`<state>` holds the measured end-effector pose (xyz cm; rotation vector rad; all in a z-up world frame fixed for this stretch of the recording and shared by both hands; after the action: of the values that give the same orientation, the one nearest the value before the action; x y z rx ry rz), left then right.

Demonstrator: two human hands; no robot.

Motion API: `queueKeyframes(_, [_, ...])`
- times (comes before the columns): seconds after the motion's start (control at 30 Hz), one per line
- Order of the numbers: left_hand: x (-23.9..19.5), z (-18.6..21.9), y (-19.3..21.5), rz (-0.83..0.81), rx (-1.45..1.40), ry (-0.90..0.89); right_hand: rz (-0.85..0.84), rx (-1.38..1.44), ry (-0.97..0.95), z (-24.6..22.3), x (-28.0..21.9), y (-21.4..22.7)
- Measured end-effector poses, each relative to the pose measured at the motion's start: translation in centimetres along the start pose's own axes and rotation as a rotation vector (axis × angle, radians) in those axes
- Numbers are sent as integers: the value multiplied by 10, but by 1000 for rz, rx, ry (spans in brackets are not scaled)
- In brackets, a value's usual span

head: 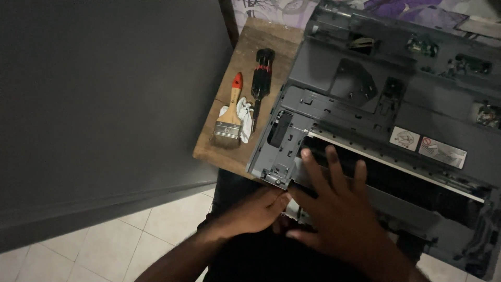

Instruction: The person uses a screwdriver to tighten screws on the underside of a printer placed on a wooden board. They then flip the printer over, remove a black plastic cover, and reattach it to the top of the printer.

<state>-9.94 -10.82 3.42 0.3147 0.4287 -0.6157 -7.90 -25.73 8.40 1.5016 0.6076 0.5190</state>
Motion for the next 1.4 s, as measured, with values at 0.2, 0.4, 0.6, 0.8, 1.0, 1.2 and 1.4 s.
queueKeyframes(0.2, [-2,2,0,-38,45,168,-11,27,32,-5,6,5])
queueKeyframes(0.4, [7,-6,2,-23,162,75,-59,2,41,-6,11,7])
queueKeyframes(0.6, [3,5,4,-58,219,130,-36,-11,38,-8,10,7])
queueKeyframes(0.8, [4,4,2,-81,144,162,-167,-67,22,-7,13,3])
queueKeyframes(1.0, [5,-9,-2,-29,103,158,-28,-97,53,-9,10,12])
queueKeyframes(1.2, [25,-48,-20,98,-180,116,-97,12,49,-6,6,15])
queueKeyframes(1.4, [19,-51,-13,57,-263,98,-42,100,103,12,-24,14])
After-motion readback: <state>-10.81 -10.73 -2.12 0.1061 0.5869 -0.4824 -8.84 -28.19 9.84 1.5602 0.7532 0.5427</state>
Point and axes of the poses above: each hand's wrist, its own x-axis towards the middle knuckle, its own y-axis out of the back of the hand, z = x × y, the point moved 5 cm from there along x, towards the middle knuckle, and after that the axes turned 7 degrees about -y, right-handed, at the moved point
